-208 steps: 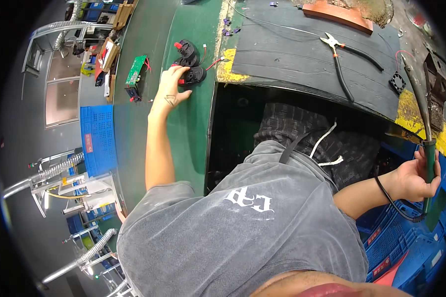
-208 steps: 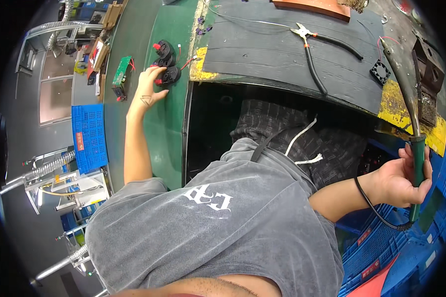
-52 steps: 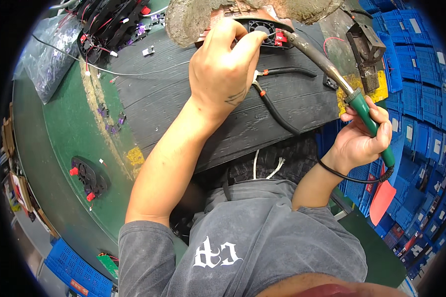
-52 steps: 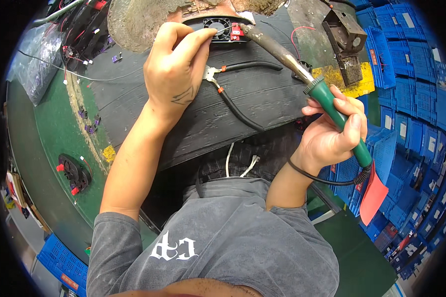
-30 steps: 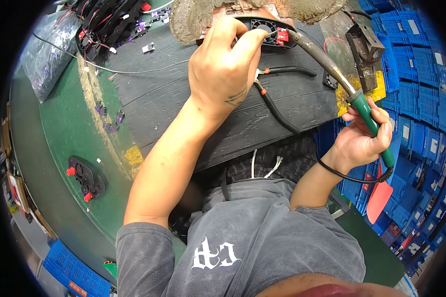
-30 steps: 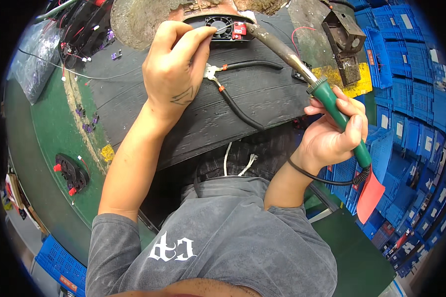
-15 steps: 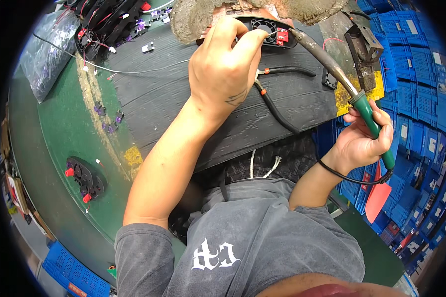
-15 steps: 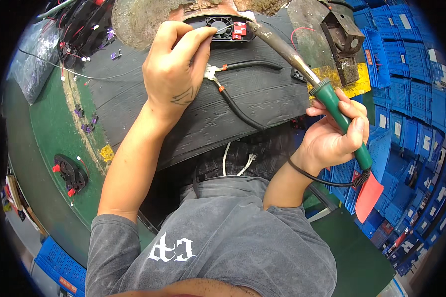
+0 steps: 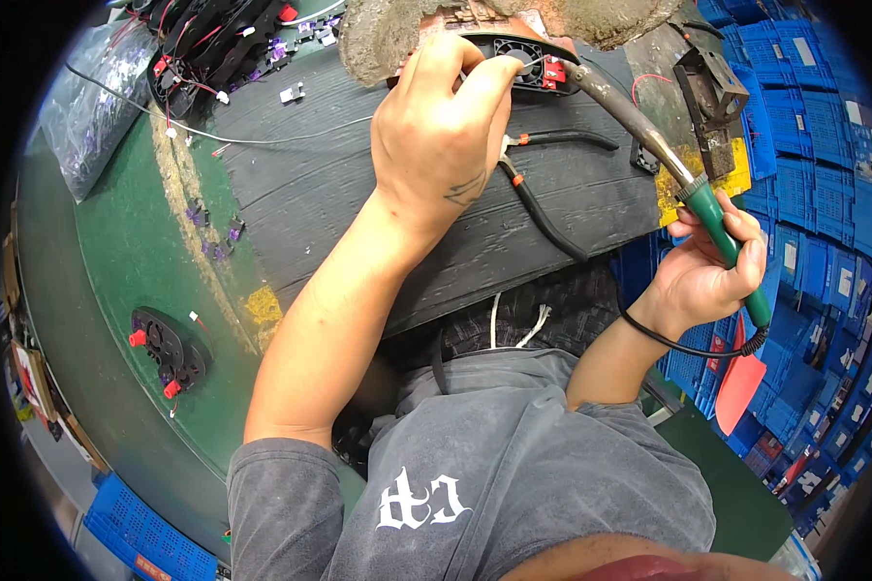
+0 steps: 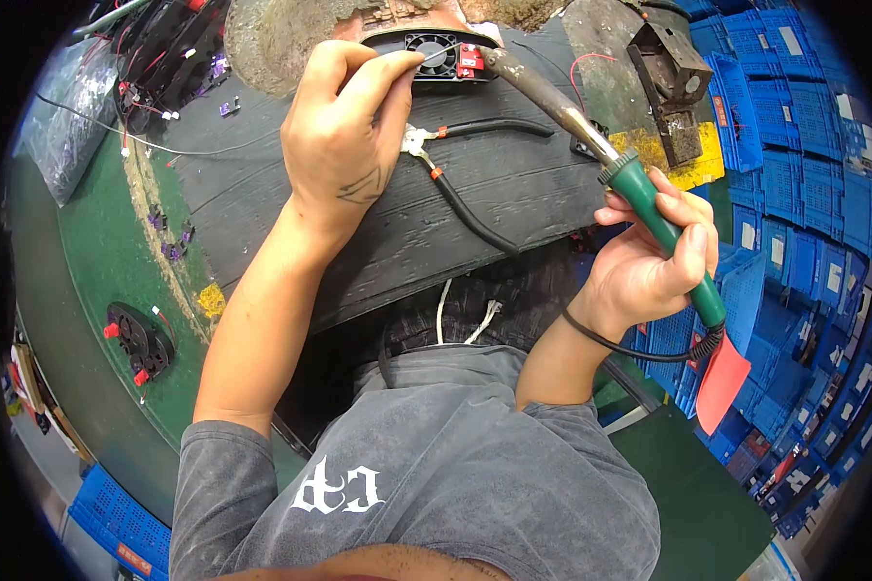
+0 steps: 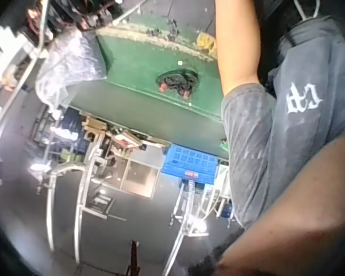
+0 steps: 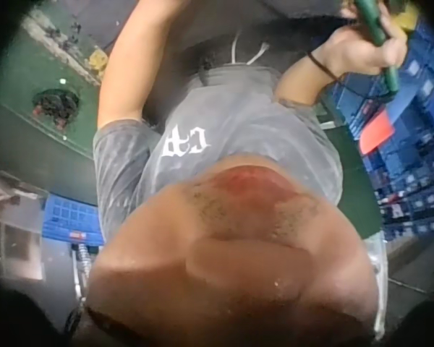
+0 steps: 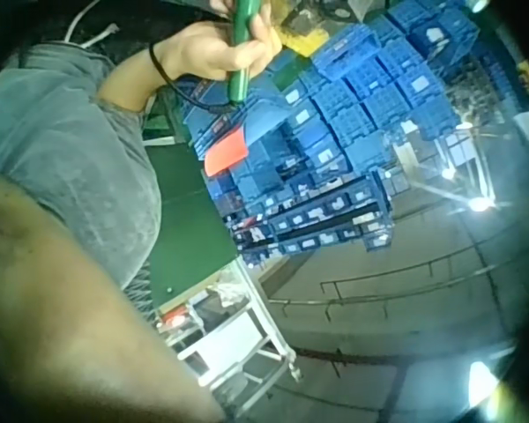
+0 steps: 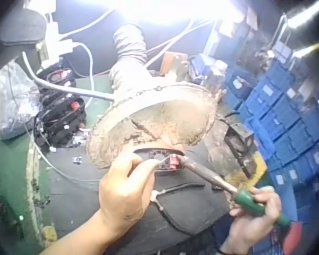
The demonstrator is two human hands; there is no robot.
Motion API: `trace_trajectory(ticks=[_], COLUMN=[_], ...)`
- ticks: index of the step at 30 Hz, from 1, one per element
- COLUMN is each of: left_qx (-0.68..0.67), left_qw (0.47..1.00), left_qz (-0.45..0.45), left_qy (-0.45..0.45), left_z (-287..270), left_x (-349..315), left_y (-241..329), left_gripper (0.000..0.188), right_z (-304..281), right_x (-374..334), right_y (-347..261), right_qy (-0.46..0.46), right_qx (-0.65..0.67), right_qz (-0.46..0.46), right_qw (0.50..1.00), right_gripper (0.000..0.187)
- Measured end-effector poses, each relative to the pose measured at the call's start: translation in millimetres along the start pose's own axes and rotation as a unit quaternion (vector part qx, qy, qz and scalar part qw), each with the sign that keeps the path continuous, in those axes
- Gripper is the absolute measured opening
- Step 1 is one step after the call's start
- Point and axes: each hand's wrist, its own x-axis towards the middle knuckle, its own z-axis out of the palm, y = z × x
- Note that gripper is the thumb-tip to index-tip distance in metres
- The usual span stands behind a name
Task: Assembling and soldering components onto a small electronic device featuring a cooling fan at a factory workbench.
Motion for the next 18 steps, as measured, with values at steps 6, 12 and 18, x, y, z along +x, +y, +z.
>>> trace_trajectory(ticks=[6, 12, 18], left_qx=[-0.002, 0.009, 0.004], left_qw=[1.000, 1.000, 1.000], left_qz=[-0.002, -0.005, -0.008], left_qy=[-0.009, -0.009, -0.017], left_z=[-2.7, -2.6, -3.6], left_x=[0.0, 0.4, 0.1], left_y=[0.4, 1.5, 1.1], left_gripper=[0.015, 0.015, 0.016], right_z=[-2.4, -0.6, -0.8], right_x=[0.6, 0.0, 0.2], right_y=[0.6, 0.6, 1.2], right_qy=[0.007, -0.002, -0.002], right_qx=[0.003, 0.009, 0.019], right_qz=[-0.001, -0.004, -0.003], right_qw=[1.000, 1.000, 1.000], right_gripper=[0.036, 0.036, 0.037])
